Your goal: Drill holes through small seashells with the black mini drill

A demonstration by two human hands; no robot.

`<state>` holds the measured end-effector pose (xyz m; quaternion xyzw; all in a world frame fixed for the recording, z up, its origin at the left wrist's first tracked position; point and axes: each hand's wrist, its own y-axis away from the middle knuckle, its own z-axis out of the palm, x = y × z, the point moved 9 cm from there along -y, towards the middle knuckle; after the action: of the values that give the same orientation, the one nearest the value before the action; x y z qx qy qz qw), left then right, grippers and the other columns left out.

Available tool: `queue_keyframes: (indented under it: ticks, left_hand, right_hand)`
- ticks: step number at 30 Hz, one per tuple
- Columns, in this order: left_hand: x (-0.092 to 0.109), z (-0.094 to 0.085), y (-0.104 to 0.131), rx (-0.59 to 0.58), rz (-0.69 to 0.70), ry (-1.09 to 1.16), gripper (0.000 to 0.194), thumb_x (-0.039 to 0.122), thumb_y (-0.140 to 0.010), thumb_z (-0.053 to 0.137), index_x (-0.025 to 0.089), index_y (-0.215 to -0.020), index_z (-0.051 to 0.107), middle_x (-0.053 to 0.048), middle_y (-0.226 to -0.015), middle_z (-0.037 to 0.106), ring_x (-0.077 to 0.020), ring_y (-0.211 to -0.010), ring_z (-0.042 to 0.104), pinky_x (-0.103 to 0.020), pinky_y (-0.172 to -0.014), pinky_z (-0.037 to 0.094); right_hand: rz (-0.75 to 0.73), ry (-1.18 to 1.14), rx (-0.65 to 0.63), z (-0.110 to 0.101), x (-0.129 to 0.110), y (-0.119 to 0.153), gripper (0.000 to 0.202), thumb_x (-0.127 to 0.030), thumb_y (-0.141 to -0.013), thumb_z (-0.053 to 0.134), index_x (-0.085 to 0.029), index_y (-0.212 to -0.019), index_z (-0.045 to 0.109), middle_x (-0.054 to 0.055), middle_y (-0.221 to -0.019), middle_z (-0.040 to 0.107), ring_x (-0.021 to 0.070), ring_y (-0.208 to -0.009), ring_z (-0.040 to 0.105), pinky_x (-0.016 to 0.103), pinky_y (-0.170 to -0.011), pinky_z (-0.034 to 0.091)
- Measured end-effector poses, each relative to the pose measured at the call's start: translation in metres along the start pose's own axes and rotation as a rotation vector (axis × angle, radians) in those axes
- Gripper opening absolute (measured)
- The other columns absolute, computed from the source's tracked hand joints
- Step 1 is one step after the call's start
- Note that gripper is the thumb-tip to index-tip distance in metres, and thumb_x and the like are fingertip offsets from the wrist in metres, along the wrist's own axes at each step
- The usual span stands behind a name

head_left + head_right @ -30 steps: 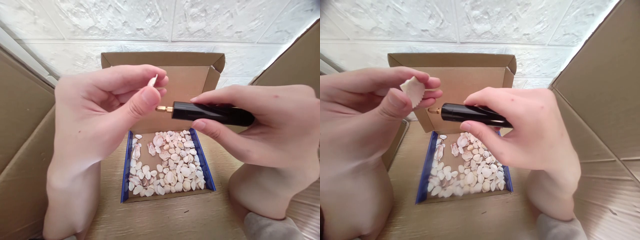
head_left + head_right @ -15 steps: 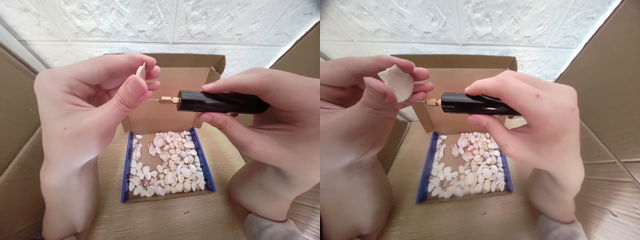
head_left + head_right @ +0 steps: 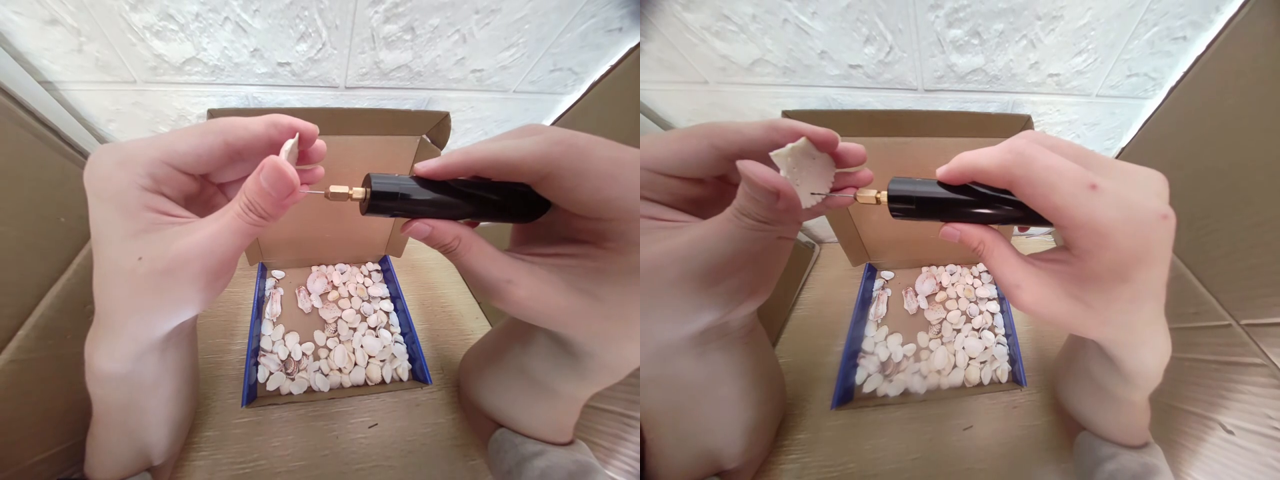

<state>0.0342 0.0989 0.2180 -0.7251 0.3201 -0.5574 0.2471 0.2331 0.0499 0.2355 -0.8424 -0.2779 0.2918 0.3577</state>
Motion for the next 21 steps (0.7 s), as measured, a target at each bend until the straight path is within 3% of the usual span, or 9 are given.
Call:
queue_keyframes:
  ticks: [3, 9, 13, 15, 21]
  left_hand:
    - [-0.0059, 0.0016, 0.0001, -0.023, -0.036, -0.046, 0.035, 0.044, -0.089, 0.067, 0.016, -0.109, 0.076, -0.009, -0.103, 0.076, -0.0281, -0.090, 0.076, -0.047, -0.083, 0.067]
    - [0.0005, 0.0026, 0.0016, -0.020, -0.030, 0.008, 0.032, 0.036, -0.087, 0.071, 0.011, -0.107, 0.076, -0.011, -0.102, 0.076, -0.0267, -0.089, 0.076, -0.041, -0.084, 0.067]
    - [-0.0048, 0.0002, 0.0028, 0.017, -0.092, -0.060, 0.034, 0.043, -0.088, 0.067, 0.017, -0.108, 0.077, -0.009, -0.105, 0.076, -0.0279, -0.091, 0.076, -0.044, -0.084, 0.066]
    - [-0.0058, -0.0005, 0.0013, 0.032, -0.073, -0.053, 0.035, 0.045, -0.086, 0.070, 0.018, -0.106, 0.078, -0.010, -0.101, 0.076, -0.0290, -0.088, 0.076, -0.046, -0.080, 0.067]
    - [0.0040, 0.0023, -0.0024, -0.006, 0.025, 0.039, 0.030, 0.033, -0.082, 0.076, 0.010, -0.102, 0.078, -0.013, -0.097, 0.077, -0.0284, -0.082, 0.077, -0.041, -0.076, 0.068]
  right_hand:
    - [-0.010, -0.002, 0.000, 0.0007, -0.0013, -0.0007, 0.026, -0.017, -0.077, 0.071, -0.031, -0.099, 0.070, -0.002, -0.094, 0.076, 0.0164, -0.078, 0.069, 0.035, -0.067, 0.054]
    - [-0.009, 0.002, -0.006, 0.0019, -0.0018, -0.0006, 0.025, -0.014, -0.077, 0.071, -0.029, -0.098, 0.070, -0.002, -0.094, 0.076, 0.0170, -0.079, 0.070, 0.036, -0.068, 0.055]
    - [-0.036, 0.035, 0.001, 0.0011, -0.0043, 0.0016, 0.026, -0.021, -0.078, 0.074, -0.033, -0.101, 0.069, -0.007, -0.095, 0.076, 0.0155, -0.079, 0.071, 0.033, -0.069, 0.057]
    - [0.052, 0.057, -0.049, 0.0047, 0.0024, 0.0027, 0.026, -0.023, -0.079, 0.073, -0.034, -0.102, 0.071, -0.008, -0.095, 0.077, 0.0171, -0.082, 0.073, 0.034, -0.071, 0.058]
    - [0.077, 0.044, -0.050, 0.0040, 0.0015, 0.0021, 0.021, -0.028, -0.079, 0.074, -0.031, -0.100, 0.074, -0.007, -0.094, 0.077, 0.0171, -0.081, 0.073, 0.033, -0.071, 0.059]
